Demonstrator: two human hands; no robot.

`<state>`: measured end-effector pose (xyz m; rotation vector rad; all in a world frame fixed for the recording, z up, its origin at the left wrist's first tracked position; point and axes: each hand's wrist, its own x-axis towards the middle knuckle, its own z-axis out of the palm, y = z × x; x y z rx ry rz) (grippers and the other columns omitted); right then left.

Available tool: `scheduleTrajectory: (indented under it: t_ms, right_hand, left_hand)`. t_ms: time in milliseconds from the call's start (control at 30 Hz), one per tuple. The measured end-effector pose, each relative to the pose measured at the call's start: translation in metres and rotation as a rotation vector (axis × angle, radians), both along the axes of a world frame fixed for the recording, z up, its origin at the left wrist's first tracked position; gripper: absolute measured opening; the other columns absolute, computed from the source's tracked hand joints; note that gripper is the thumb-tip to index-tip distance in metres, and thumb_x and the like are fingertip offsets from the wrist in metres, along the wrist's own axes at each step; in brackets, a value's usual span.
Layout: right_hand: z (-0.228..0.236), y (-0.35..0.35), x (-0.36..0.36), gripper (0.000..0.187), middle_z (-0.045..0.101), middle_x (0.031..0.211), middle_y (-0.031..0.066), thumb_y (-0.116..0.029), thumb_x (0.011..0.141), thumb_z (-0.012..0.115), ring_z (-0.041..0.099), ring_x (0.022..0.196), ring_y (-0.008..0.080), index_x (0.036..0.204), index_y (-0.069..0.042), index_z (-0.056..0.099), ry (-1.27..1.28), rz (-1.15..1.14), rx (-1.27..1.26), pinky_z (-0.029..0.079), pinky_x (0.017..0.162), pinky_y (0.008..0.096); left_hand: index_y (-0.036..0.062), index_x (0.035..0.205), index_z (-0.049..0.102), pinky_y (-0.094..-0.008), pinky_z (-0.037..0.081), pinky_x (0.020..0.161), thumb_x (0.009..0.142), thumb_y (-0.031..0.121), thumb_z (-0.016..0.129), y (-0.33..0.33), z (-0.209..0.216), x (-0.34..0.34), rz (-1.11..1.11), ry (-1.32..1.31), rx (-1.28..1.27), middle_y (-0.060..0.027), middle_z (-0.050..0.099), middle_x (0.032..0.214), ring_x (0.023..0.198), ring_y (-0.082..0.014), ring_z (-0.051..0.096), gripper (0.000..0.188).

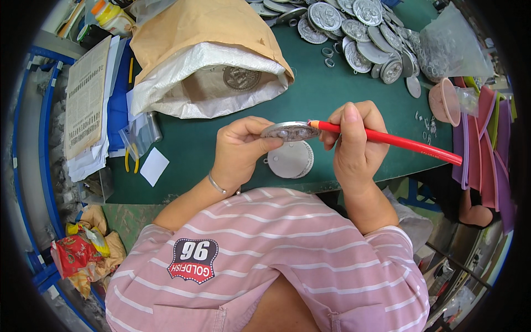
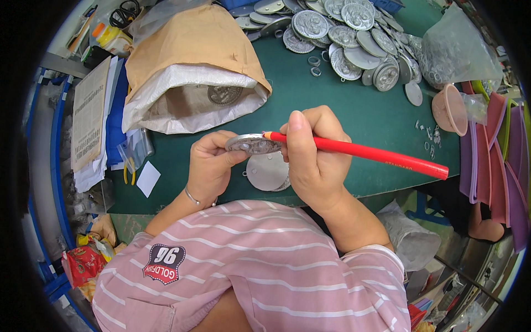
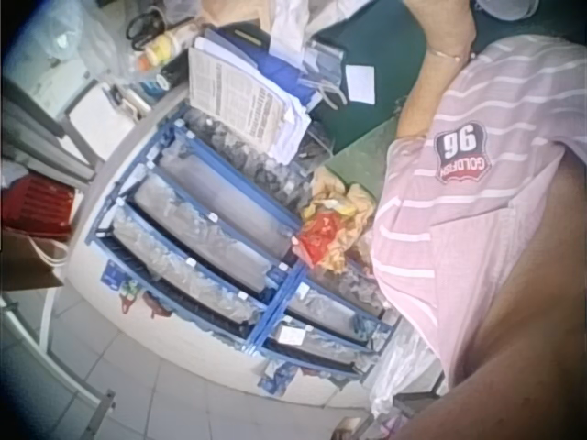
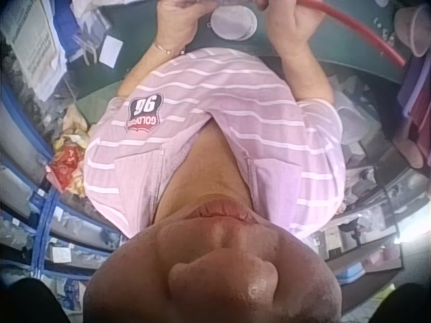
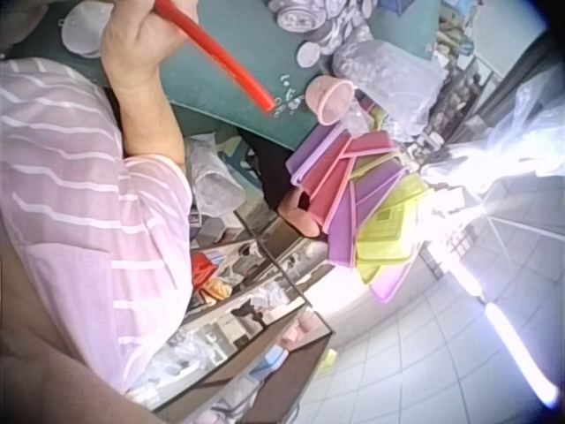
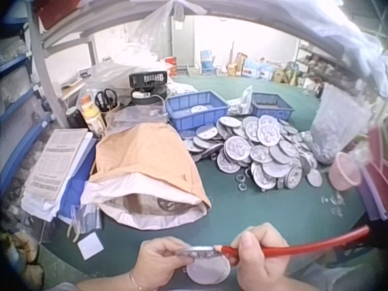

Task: The person repeatedly picks up round metal discs from a pile, uses a red pencil to mark the edge of each disc, and places the marked disc into a paper bag. The process is repeated for multiple discs.

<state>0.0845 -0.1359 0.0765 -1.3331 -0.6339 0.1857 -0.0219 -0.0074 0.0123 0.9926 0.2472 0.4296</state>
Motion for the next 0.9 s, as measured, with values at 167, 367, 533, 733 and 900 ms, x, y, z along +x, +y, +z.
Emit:
scheduleTrajectory:
  t_ms: [167, 367, 533, 733, 900]
  right_hand:
    - [-0.003, -0.003, 0.004, 0.023, 0.049, 0.056, 0.0009, -0.012, 0.092, 0.048, 0.043, 0.046, 0.0048, 0.071, -0.003, 0.047, 0.018, 0.057, 0.002, 0.036, 0.043, 0.0209]
    - [-0.004, -0.002, 0.003, 0.020, 0.051, 0.059, 0.0048, -0.011, 0.092, 0.046, 0.043, 0.047, 0.0070, 0.074, -0.002, 0.045, 0.034, 0.031, 0.111, 0.036, 0.043, 0.0221]
    - [-0.009, -0.003, 0.000, 0.017, 0.053, 0.060, 0.0077, -0.008, 0.092, 0.043, 0.043, 0.048, 0.0085, 0.076, -0.001, 0.044, -0.174, 0.060, 0.162, 0.036, 0.043, 0.0234]
    - [-0.006, -0.003, -0.002, 0.018, 0.054, 0.060, 0.0078, -0.007, 0.091, 0.045, 0.045, 0.047, 0.0077, 0.075, 0.000, 0.046, -0.214, 0.050, 0.011, 0.037, 0.043, 0.0226]
    - [-0.006, 0.001, -0.002, 0.020, 0.055, 0.059, 0.0071, -0.007, 0.090, 0.047, 0.046, 0.047, 0.0078, 0.072, 0.000, 0.047, -0.238, 0.021, -0.038, 0.038, 0.044, 0.0223]
  left_hand:
    - [-0.0040, 0.084, 0.063, -0.0241, 0.049, 0.070, 0.071, -0.012, 0.066, -0.003, -0.004, -0.001, -0.031, 0.045, -0.092, -0.0101, 0.062, 0.089, 0.078, -0.0132, 0.059, 0.016]
    - [-0.0043, 0.084, 0.063, -0.0240, 0.049, 0.070, 0.071, -0.012, 0.066, -0.001, 0.002, 0.000, -0.012, 0.043, -0.019, -0.0104, 0.063, 0.089, 0.077, -0.0132, 0.060, 0.015]
    - [-0.0042, 0.085, 0.064, -0.0249, 0.051, 0.073, 0.071, -0.015, 0.064, -0.002, 0.008, 0.001, 0.031, 0.011, 0.175, -0.0111, 0.061, 0.089, 0.080, -0.0149, 0.061, 0.017]
    - [-0.0038, 0.087, 0.063, -0.0263, 0.054, 0.076, 0.071, -0.017, 0.063, -0.002, 0.007, 0.000, 0.071, -0.023, 0.359, -0.0132, 0.060, 0.092, 0.084, -0.0178, 0.062, 0.021]
    - [-0.0038, 0.088, 0.063, -0.0264, 0.054, 0.076, 0.071, -0.017, 0.063, 0.001, 0.007, -0.001, 0.077, -0.012, 0.478, -0.0133, 0.060, 0.092, 0.085, -0.0185, 0.062, 0.021]
